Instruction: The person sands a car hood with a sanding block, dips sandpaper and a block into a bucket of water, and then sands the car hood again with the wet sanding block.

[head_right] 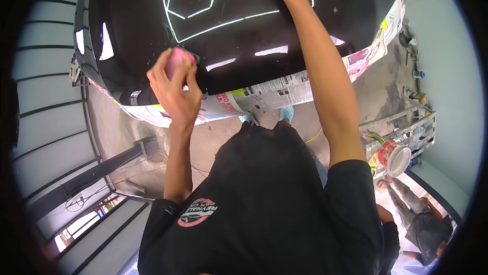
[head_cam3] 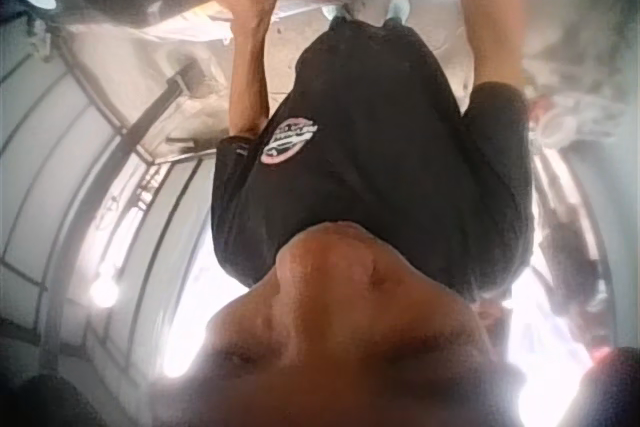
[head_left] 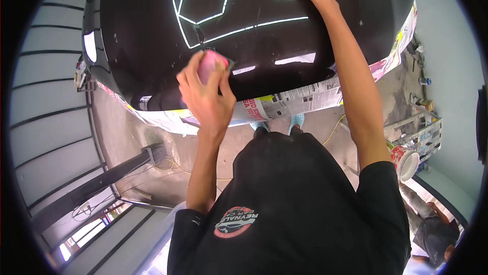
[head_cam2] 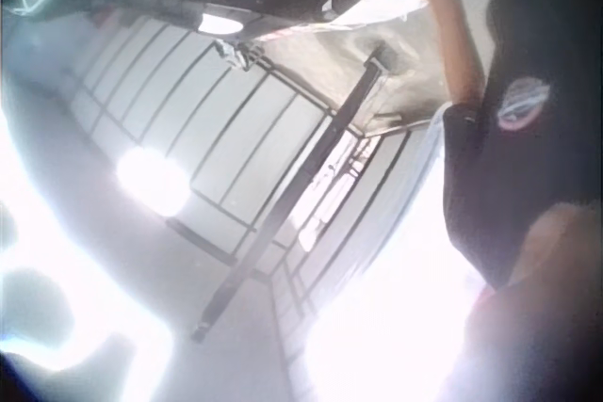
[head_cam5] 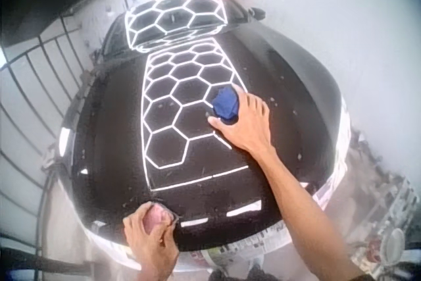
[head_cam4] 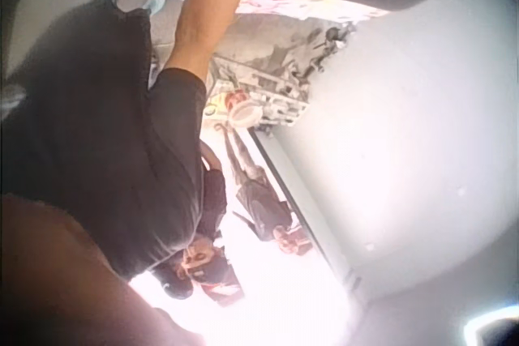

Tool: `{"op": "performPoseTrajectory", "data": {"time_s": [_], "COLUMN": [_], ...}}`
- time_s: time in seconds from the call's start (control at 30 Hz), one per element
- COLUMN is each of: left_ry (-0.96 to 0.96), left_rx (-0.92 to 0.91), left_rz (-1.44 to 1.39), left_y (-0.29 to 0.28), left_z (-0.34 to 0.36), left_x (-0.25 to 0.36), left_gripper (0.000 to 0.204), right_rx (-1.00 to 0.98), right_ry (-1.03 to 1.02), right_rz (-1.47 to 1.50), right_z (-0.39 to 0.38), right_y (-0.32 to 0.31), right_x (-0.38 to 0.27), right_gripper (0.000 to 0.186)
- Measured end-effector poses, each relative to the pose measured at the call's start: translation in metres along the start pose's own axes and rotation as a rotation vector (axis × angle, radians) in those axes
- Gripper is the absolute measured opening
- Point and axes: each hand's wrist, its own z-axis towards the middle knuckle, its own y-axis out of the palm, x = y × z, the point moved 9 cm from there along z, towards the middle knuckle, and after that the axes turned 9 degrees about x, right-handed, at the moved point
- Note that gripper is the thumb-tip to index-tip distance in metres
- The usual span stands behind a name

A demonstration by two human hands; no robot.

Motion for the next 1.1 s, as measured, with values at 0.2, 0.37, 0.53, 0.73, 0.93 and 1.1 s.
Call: {"op": "performPoseTrajectory", "data": {"time_s": [0.2,0.37,0.53,0.73,0.93,1.1], "left_ry": [-0.003,0.034,0.034,0.011,-0.037,-0.032], "left_rx": [0.018,-0.06,-0.012,0.003,-0.004,-0.014], "left_rz": [0.038,0.019,0.055,0.097,0.116,0.07], "left_y": [-0.002,0.002,-0.001,-0.002,0.0,-0.001], "left_z": [0.008,-0.001,-0.007,-0.007,0.002,-0.01], "left_x": [0.001,0.006,0.007,0.01,0.008,0.009], "left_gripper": [0.02,0.022,0.024,0.025,0.024,0.024], "right_rx": [0.014,0.038,0.083,0.086,0.058,0.073], "right_ry": [-0.022,-0.029,-0.061,-0.06,-0.041,-0.057], "right_rz": [0.043,0.048,0.072,0.07,0.073,0.081], "right_z": [-0.003,-0.003,-0.006,-0.006,-0.007,-0.005], "right_y": [-0.002,-0.001,-0.003,-0.005,-0.005,-0.003], "right_x": [-0.008,-0.007,-0.007,-0.01,-0.011,-0.01], "right_gripper": [0.099,0.1,0.099,0.099,0.098,0.097]}}
